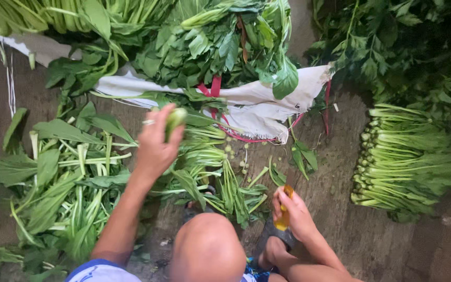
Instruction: The person sits on the floor among piles of leafy green vegetables and trims the root ends off each stalk with a small knife. They gather the trimmed stalks into bunches and place the finished bunches on a pile to the side, discarding trimmed roots and leaves on the floor.
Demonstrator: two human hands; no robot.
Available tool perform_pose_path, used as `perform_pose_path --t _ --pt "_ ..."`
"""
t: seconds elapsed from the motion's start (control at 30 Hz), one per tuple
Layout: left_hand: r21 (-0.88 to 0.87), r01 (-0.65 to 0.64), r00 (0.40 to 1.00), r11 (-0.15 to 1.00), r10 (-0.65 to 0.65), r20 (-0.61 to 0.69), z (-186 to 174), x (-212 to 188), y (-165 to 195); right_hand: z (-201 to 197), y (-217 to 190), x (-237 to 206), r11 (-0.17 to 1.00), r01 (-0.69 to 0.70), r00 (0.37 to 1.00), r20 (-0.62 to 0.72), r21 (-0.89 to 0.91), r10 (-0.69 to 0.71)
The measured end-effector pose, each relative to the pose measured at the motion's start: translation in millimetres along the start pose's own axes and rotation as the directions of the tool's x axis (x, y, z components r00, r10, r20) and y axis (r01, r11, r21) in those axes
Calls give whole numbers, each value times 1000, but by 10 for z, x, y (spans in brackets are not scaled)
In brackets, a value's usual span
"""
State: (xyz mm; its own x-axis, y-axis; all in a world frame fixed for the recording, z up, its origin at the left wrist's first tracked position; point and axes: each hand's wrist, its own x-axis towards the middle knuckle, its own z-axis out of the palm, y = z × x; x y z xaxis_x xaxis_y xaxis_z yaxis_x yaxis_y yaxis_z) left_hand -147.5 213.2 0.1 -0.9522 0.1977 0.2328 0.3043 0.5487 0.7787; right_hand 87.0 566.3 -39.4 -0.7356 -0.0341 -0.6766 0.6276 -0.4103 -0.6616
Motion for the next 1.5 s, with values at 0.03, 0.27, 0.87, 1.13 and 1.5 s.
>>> perform_pose_path --t 0.03,0.27,0.87,1.13,1.5 --pt "-6 21 1000 1000 -21 -6 -227 -20 120 34 -52 -59 1000 -14 999 41 -6 14" --pt "-184 -191 979 964 201 38 -147 -254 711 16 -144 -19 997 58 998 -5 -43 -58" --pt "-692 424 842 585 28 539 1749 -1272 1127 83 -727 21 271 650 665 359 -710 -655" --pt "-668 334 846 665 101 524 1881 -1361 1124 10 -670 -39 294 641 671 331 -709 -664" --pt "-613 194 812 766 225 538 2003 -1376 1112 -377 -401 102 -18 739 433 495 -674 -753"
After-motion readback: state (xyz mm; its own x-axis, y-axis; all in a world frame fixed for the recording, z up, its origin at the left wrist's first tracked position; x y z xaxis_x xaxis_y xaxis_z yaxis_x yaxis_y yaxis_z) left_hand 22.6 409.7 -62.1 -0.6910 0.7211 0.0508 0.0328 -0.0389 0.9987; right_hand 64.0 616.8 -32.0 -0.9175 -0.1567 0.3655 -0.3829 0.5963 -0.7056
